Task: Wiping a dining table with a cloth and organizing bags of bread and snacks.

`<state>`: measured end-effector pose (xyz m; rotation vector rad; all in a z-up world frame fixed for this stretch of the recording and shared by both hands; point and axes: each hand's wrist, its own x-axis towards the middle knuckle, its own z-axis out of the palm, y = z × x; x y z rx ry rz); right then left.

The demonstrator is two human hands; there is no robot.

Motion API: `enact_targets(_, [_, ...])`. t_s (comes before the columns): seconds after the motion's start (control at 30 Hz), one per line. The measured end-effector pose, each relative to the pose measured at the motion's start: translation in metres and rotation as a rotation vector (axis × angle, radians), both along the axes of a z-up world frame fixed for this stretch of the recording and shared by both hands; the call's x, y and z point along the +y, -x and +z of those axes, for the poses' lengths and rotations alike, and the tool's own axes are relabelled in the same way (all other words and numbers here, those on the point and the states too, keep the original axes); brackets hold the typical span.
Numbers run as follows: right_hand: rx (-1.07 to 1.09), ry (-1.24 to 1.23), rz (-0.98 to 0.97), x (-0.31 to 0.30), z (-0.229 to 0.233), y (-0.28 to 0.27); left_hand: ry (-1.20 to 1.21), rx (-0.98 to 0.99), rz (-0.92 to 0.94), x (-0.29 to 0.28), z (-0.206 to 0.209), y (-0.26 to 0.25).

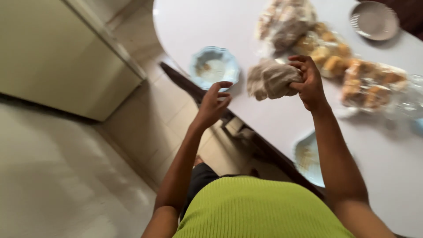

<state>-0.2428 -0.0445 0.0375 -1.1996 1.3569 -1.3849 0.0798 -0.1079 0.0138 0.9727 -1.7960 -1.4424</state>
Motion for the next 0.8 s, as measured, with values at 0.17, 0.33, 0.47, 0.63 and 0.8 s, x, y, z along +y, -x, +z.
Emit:
enact_targets(0.17, [-0.019,-0.023,0.275,-0.078,0.025,-0.114,-0.021,0.042,-0.032,-0.043,-0.012,-0.101])
enact_targets(0.33, [-0.036,-0.018,0.28,-0.153,0.026,-0.177,-0.039,0.01,0.031,-0.077,0.0,-0.208])
enact_targets(0.47, [-0.048,0.018,0.186,-0.216,0.005,-0.195,-0.067,-0.084,0.208,-0.107,0.005,-0.278])
enact_targets(0.63, [-0.014,0.039,0.101,-0.304,-0.029,-0.206,-0.135,-0.113,0.354,-0.161,-0.02,-0.335])
enact_targets(0.8, [-0.036,-0.018,0.051,-0.392,-0.063,-0.195,-0.259,0.012,0.444,-0.242,-0.057,-0.37])
